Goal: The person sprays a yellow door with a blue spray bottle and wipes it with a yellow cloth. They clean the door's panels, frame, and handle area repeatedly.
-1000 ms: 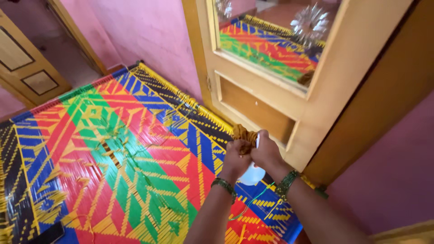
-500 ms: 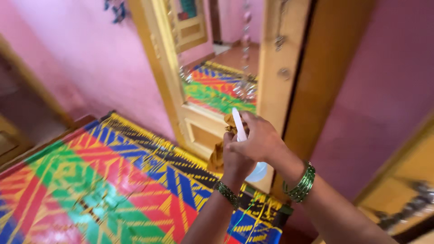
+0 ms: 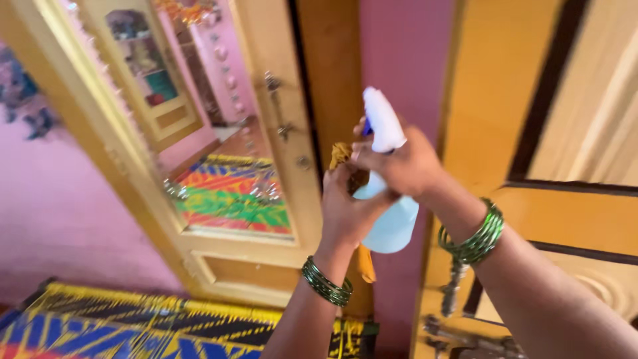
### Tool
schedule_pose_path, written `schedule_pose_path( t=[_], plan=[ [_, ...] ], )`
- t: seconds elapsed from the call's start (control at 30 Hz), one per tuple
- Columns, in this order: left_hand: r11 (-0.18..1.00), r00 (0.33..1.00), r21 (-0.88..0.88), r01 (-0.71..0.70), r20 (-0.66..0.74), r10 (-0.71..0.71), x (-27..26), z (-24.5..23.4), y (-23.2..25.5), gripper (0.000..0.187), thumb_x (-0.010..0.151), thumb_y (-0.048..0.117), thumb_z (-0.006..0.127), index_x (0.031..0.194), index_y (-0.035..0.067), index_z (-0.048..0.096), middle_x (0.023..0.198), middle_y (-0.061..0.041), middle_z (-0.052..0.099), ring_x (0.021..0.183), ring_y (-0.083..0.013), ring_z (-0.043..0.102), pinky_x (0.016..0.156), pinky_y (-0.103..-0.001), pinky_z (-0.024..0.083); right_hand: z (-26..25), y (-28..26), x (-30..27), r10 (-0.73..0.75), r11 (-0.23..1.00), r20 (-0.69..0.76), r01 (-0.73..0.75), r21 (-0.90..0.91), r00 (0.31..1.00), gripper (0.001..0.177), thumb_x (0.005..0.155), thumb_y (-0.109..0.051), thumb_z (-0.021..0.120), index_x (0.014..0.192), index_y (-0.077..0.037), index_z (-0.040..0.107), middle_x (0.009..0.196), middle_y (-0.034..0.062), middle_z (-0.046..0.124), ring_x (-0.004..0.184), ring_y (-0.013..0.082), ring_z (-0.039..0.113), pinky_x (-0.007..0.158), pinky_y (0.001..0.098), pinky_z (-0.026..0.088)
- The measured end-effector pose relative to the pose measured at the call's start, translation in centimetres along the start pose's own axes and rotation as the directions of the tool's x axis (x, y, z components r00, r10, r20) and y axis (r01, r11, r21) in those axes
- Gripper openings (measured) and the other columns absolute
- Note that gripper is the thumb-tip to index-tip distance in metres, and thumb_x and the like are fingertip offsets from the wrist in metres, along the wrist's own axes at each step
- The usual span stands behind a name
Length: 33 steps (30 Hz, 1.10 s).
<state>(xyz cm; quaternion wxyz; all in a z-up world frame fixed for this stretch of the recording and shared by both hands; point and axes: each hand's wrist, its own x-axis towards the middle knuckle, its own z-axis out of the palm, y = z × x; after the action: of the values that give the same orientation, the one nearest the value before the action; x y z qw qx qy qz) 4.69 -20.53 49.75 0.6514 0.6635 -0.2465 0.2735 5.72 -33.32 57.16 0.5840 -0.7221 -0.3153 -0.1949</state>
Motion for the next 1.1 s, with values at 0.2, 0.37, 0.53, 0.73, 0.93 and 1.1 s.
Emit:
schedule_pose_path(
  t=[0.2,0.37,0.53,0.73,0.93,1.1],
  plan=[
    [0.926,0.961,-0.261,-0.275,-0.095,0.258,4.9,5.8,3.2,0.053,0.089,0.037,0.079,0.124,0.000,0.065,0.116,-0.008,0.062,0.106,-0.0150,0.061,0.094,-0.030,0.052,-8.3,-7.8,2.3,-0.040,0.987,-0.333,0.089,0.134,0.942,0.020,0.085,0.000,0.072,0.105,-0.003,0.068,0.085,0.0048,0.071,0.062,0.0136,0.066,0.056,0.0299,0.056],
    [0.869,0.854,-0.131,-0.477,-0.302,0.423,10.7,10.3,6.1,0.032,0.104,0.028,0.058,0.113,0.001,0.071,0.110,-0.011,0.058,0.109,-0.0236,0.055,0.101,-0.037,0.046,-14.3,-12.3,4.2,-0.222,0.973,-0.347,0.232,-0.012,0.911,0.016,0.084,0.003,0.071,0.098,-0.004,0.068,0.077,0.0047,0.068,0.059,0.0145,0.067,0.052,0.0303,0.055],
    [0.634,0.497,0.367,-0.680,-0.405,0.767,14.1,12.9,10.4,0.023,0.091,0.011,0.073,0.113,0.011,0.069,0.120,-0.002,0.062,0.121,-0.0274,0.059,0.105,-0.043,0.052,-18.9,-16.6,6.2,-0.185,0.983,-0.303,0.181,-0.041,0.935,0.008,0.086,-0.003,0.069,0.094,-0.005,0.069,0.072,0.0060,0.063,0.058,0.0148,0.064,0.050,0.0306,0.054],
    [0.348,0.247,0.567,-0.747,-0.249,0.936,20.8,14.9,15.1,0.026,0.099,0.006,0.073,0.121,0.021,0.069,0.131,-0.004,0.056,0.125,-0.0279,0.055,0.106,-0.040,0.049,-20.1,-17.4,8.5,-0.216,0.976,-0.302,0.196,-0.095,0.929,0.009,0.082,-0.005,0.072,0.087,0.000,0.066,0.070,0.0074,0.067,0.055,0.0170,0.066,0.046,0.0326,0.054],
    [0.323,0.290,0.568,-0.757,-0.151,0.945,22.1,14.8,17.7,0.036,0.092,0.009,0.076,0.124,0.023,0.067,0.125,-0.004,0.057,0.117,-0.0302,0.056,0.102,-0.041,0.051,-18.5,-17.9,7.6,-0.163,0.962,-0.360,0.066,-0.265,0.919,0.017,0.078,-0.006,0.070,0.091,0.005,0.068,0.072,0.0088,0.068,0.055,0.0188,0.067,0.045,0.0360,0.053],
    [0.278,0.265,0.575,-0.770,-0.109,0.958,20.4,13.8,16.5,0.049,0.087,0.016,0.077,0.132,0.021,0.059,0.128,-0.015,0.052,0.116,-0.0386,0.057,0.099,-0.048,0.052,-17.2,-16.9,6.8,-0.104,0.968,-0.344,0.015,-0.252,0.933,0.029,0.074,-0.005,0.069,0.103,-0.002,0.069,0.071,0.0085,0.069,0.058,0.0161,0.068,0.048,0.0336,0.053]
  ],
)
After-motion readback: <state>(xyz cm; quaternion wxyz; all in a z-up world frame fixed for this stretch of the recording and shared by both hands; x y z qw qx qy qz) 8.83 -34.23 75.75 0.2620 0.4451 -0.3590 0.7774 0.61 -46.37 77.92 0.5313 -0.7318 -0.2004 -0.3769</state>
